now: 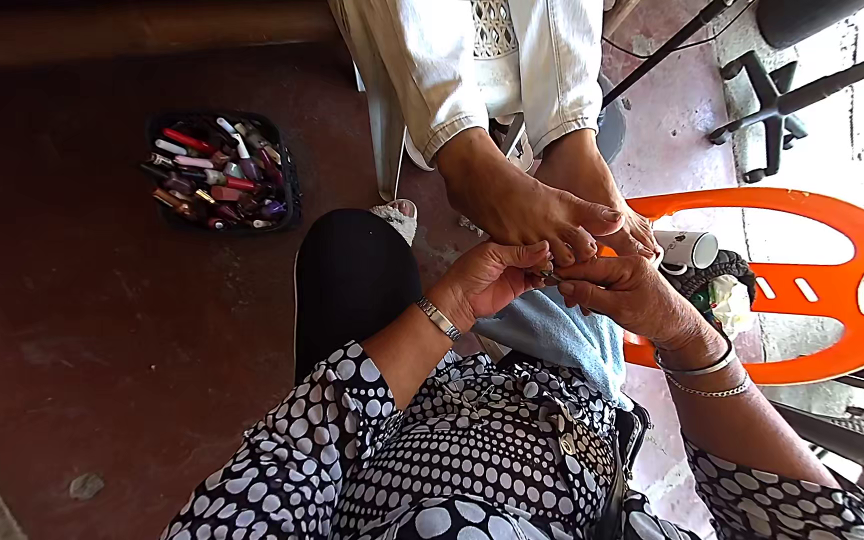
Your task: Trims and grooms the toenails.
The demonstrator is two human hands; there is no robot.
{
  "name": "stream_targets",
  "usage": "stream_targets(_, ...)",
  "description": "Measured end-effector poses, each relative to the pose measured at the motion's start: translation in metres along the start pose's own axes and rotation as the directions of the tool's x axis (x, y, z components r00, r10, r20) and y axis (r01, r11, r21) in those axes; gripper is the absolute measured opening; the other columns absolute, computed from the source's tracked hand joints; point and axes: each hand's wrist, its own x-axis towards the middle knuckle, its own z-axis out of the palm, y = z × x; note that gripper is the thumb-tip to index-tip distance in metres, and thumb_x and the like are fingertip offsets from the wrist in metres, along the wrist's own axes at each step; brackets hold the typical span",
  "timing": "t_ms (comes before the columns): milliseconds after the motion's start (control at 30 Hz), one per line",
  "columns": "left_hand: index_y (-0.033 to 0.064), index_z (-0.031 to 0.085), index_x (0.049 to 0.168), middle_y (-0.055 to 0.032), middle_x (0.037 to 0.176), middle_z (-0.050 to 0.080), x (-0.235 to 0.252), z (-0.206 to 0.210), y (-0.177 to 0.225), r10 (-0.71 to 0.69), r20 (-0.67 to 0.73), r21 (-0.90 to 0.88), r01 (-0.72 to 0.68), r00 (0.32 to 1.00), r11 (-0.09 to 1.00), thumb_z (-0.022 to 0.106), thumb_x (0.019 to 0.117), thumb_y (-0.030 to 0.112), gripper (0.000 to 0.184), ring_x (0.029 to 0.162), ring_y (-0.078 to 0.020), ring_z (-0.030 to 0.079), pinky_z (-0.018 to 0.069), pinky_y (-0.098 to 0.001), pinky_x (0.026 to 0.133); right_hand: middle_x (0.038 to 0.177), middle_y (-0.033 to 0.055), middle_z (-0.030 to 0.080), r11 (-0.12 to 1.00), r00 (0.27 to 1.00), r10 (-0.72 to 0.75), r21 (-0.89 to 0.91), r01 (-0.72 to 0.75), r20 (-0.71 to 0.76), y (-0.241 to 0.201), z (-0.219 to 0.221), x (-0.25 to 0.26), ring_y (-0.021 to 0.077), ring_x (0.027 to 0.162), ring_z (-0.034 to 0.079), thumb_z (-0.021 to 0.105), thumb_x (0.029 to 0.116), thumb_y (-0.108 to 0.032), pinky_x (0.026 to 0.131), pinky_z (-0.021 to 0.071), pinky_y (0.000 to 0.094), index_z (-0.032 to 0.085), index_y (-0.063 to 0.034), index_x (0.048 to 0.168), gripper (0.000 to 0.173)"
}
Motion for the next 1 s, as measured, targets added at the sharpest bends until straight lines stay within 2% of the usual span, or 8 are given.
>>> stream_targets(233,0.0090,0.067,0.081,-0.0027,0.071,0.067,0.000,-0.001,-0.002,0.014,0.027,0.019,-0.015,1.000,1.000,0.050,0.0993,0.000,0.027,0.070,-0.0106,0.067,0.0580,-0.0250,0.074,0.074,-0.0088,0.068,0.992,0.959,-0.055,0.127,0.020,0.278,-0.027,0.005,-0.004,-0.0055,0.062,0.058,0.059,0.0965,-0.010,0.057,0.0502,0.0125,0.074,-0.0032,0.102,0.018)
stream_targets(367,0.0187,0.064,0.080,0.0028,0.072,0.071,-0.014,0.008,-0.006,0.082,-0.015,0.083,-0.080,0.997,0.993,0.035,0.1054,0.009,0.040,0.064,-0.0048,0.068,0.0571,-0.0210,0.061,0.070,-0.0014,0.065,0.986,0.992,-0.110,0.118,0.116,-0.054,-0.059,0.040,0.021,-0.0001,0.052,0.056,0.057,0.1017,-0.007,0.048,0.0489,0.0156,0.071,0.0008,0.103,0.016)
stream_targets(467,0.0204,0.060,0.091,0.0042,0.081,0.070,-0.016,0.006,-0.010,0.097,-0.026,0.001,-0.097,0.995,0.995,0.030,0.1077,0.008,0.037,0.076,-0.0061,0.069,0.0581,-0.0243,0.075,0.076,-0.0024,0.064,0.979,0.921,-0.202,-0.101,0.178,-0.332,-0.059,0.056,0.059,-0.0042,0.063,0.054,0.057,0.1011,-0.009,0.060,0.0469,0.0146,0.071,0.0006,0.099,0.017)
stream_targets(567,0.0165,0.059,0.091,0.0018,0.078,0.066,-0.017,0.011,-0.007,0.036,-0.131,-0.002,-0.036,0.991,0.999,0.041,0.1073,0.011,0.025,0.072,-0.0090,0.067,0.0589,-0.0265,0.072,0.078,-0.0023,0.065,0.975,0.870,-0.215,-0.050,0.216,-0.443,-0.066,0.054,0.078,-0.0031,0.064,0.056,0.053,0.1033,-0.008,0.060,0.0490,0.0159,0.068,0.0035,0.106,0.019)
stream_targets(700,0.0094,0.064,0.083,-0.0033,0.077,0.067,-0.024,0.003,0.003,0.002,-0.073,0.012,-0.001,0.997,1.000,0.045,0.1088,0.022,0.035,0.074,-0.0132,0.068,0.0596,-0.0282,0.075,0.081,-0.0029,0.068,0.971,0.962,-0.188,0.111,0.213,-0.199,-0.084,0.024,0.075,0.0019,0.057,0.056,0.049,0.1061,-0.010,0.051,0.0490,0.0197,0.064,0.0005,0.114,0.021)
stream_targets(800,0.0032,0.067,0.091,-0.0090,0.087,0.071,-0.028,-0.002,0.007,-0.008,-0.017,-0.019,0.008,1.000,1.000,0.043,0.1061,0.010,0.030,0.081,-0.0169,0.071,0.0600,-0.0312,0.080,0.073,-0.0044,0.066,0.997,0.994,-0.071,0.020,0.069,0.085,-0.098,-0.002,0.071,0.0020,0.056,0.060,0.054,0.1036,-0.008,0.052,0.0535,0.0194,0.067,-0.0008,0.108,0.016)
stream_targets(900,0.0034,0.063,0.099,-0.0099,0.092,0.071,-0.029,0.000,0.007,-0.019,-0.038,-0.024,0.018,0.999,1.000,0.043,0.1032,0.001,0.021,0.085,-0.0184,0.071,0.0598,-0.0337,0.084,0.068,-0.0047,0.065,0.953,0.939,0.202,-0.278,-0.123,0.278,-0.117,-0.019,0.071,-0.0004,0.053,0.058,0.057,0.1029,-0.007,0.049,0.0491,0.0154,0.071,-0.0044,0.110,0.015)
stream_targets(1000,0.0033,0.062,0.102,-0.0094,0.092,0.071,-0.032,0.003,0.009,-0.014,-0.042,-0.018,0.013,0.999,1.000,0.045,0.1010,-0.004,0.019,0.084,-0.0174,0.072,0.0603,-0.0324,0.083,0.070,-0.0005,0.068,0.856,0.817,0.440,-0.449,-0.255,0.374,-0.127,-0.028,0.078,0.0030,0.051,0.058,0.058,0.1038,-0.009,0.047,0.0477,0.0177,0.075,-0.0057,0.110,0.018)
